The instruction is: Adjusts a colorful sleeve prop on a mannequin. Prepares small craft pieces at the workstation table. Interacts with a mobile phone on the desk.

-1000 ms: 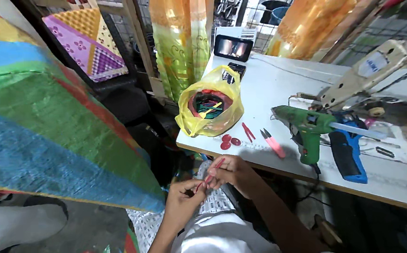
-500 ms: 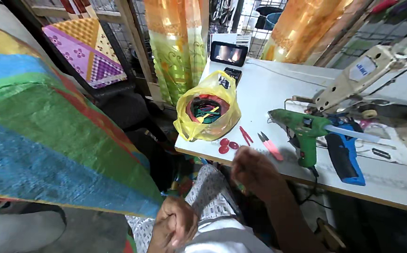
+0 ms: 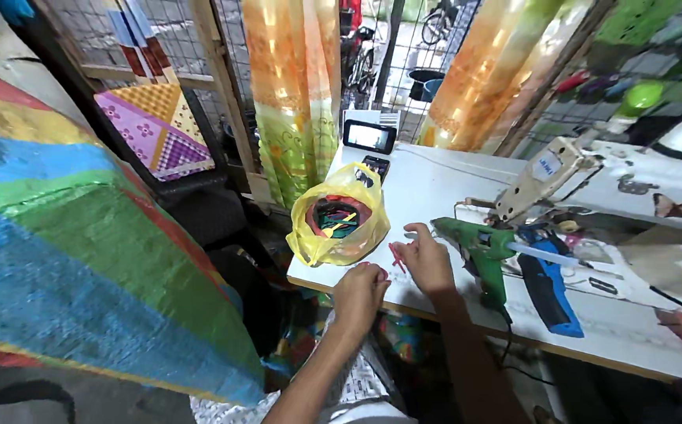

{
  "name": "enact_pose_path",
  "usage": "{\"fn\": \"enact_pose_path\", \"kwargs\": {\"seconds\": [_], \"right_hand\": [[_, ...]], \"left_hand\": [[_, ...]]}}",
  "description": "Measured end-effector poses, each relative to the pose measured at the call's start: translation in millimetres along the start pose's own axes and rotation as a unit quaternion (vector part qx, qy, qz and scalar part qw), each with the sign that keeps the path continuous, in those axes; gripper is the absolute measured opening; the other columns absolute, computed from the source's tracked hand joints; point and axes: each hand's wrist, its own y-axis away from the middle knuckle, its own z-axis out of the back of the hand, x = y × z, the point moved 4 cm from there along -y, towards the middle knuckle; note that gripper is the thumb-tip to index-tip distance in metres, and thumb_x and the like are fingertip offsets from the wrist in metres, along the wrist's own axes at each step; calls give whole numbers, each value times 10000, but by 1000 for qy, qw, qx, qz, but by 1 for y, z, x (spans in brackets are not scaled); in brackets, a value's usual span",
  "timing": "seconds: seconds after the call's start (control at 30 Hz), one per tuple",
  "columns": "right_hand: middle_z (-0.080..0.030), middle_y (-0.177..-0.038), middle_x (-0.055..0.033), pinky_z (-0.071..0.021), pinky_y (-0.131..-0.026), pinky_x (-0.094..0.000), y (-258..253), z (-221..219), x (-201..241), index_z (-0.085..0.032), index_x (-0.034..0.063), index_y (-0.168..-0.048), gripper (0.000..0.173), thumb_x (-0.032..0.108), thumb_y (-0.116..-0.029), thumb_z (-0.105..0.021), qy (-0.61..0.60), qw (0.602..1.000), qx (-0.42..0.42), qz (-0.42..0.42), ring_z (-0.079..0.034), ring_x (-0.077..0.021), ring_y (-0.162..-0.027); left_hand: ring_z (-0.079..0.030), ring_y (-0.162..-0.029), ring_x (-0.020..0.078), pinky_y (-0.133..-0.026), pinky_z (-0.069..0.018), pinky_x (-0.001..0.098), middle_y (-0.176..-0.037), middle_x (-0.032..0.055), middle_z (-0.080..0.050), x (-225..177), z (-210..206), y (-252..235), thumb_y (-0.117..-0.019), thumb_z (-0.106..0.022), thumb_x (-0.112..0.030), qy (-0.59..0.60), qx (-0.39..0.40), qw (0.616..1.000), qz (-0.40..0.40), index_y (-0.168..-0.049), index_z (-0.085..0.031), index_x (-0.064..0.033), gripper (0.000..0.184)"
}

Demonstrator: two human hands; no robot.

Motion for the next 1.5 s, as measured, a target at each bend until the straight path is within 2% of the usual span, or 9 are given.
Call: {"fn": "enact_pose_path", "kwargs": {"seconds": [0.13, 0.2, 0.3, 0.67, 0.8, 0.93, 1.1, 1.3, 1.5], "right_hand": [[-679, -783, -157, -549, -650, -517, -14, 4, 44, -679, -5, -1202, 252, 160, -1017, -637, -24, 987, -43, 151, -653, -313, -658], [-716, -887, -180, -561, -723, -561, -28, -6, 67, -722, 8, -1089, 169, 132, -1012, -636, -2, 975, -5, 222, -698, -346, -777], [-705, -1065, -229, -523, -877, -622, -62, -30, 90, -733, 3, -1096, 195, 111, -1026, -586, 93, 960, 115, 237, -678, -419, -1029], [-651, -1206, -273, -503, -851, -644, -94, -78, 113, -698, -66, -1077, 166, -15, -954, -599, 306, 917, 183, 181, -589, -488, -1180], [-653, -1223, -262, -444, -956, -632, -103, -79, 95, -703, -54, -1137, 223, -28, -931, -623, 306, 888, 151, 308, -580, -474, -1182], [-686, -1137, -237, -464, -926, -610, -95, -61, 90, -727, -21, -1097, 187, -15, -946, -616, 300, 873, 106, 369, -613, -458, -1113], [-705, -1072, -223, -484, -896, -601, -89, -43, 89, -718, -14, -1112, 192, 65, -1007, -578, 258, 882, 119, 376, -639, -446, -1071], [-700, -1115, -239, -509, -900, -631, -97, -80, 99, -727, -17, -1083, 226, 154, -1026, -590, 238, 892, 179, 340, -639, -458, -1114], [-680, -1149, -242, -527, -858, -632, -94, -91, 112, -700, 6, -1152, 190, 51, -990, -612, 249, 891, 196, 324, -647, -452, -1108]], "left_hand": [[-699, -995, 349, -835, -568, 511, -1166, 213, -671, 6, -8, -1, -969, -690, -234, -21, -84, 996, -22, -1118, -735, -11, 271], [-718, -867, 340, -725, -594, 495, -1054, 210, -688, 11, -11, 4, -924, -742, -245, -16, -180, 981, -68, -1068, -744, -3, 282], [-705, -767, 284, -656, -595, 441, -954, 169, -685, 16, -8, 18, -927, -733, -229, -4, -265, 960, -91, -993, -758, -7, 233], [-645, -690, 172, -648, -574, 346, -941, 105, -676, 45, 3, 52, -972, -678, -216, 60, -230, 971, -37, -983, -765, -45, 192], [-646, -726, 144, -677, -572, 320, -953, 83, -677, 50, 10, 53, -982, -668, -233, 96, -225, 969, -25, -988, -771, -59, 202], [-620, -712, 113, -670, -549, 267, -939, 91, -662, 53, 18, 49, -984, -659, -205, 140, -226, 964, -16, -992, -756, -27, 203], [-625, -739, 88, -681, -537, 213, -935, 96, -662, 54, 34, 40, -984, -660, -178, 163, -248, 955, -6, -990, -749, -6, 194], [-607, -737, 81, -670, -520, 219, -938, 86, -665, 43, 27, 35, -982, -654, -199, 157, -246, 956, -30, -989, -762, -25, 204], [-631, -769, 65, -695, -540, 198, -953, 82, -670, 50, 29, 44, -971, -663, -162, 159, -248, 955, -37, -985, -764, -24, 172]]}}
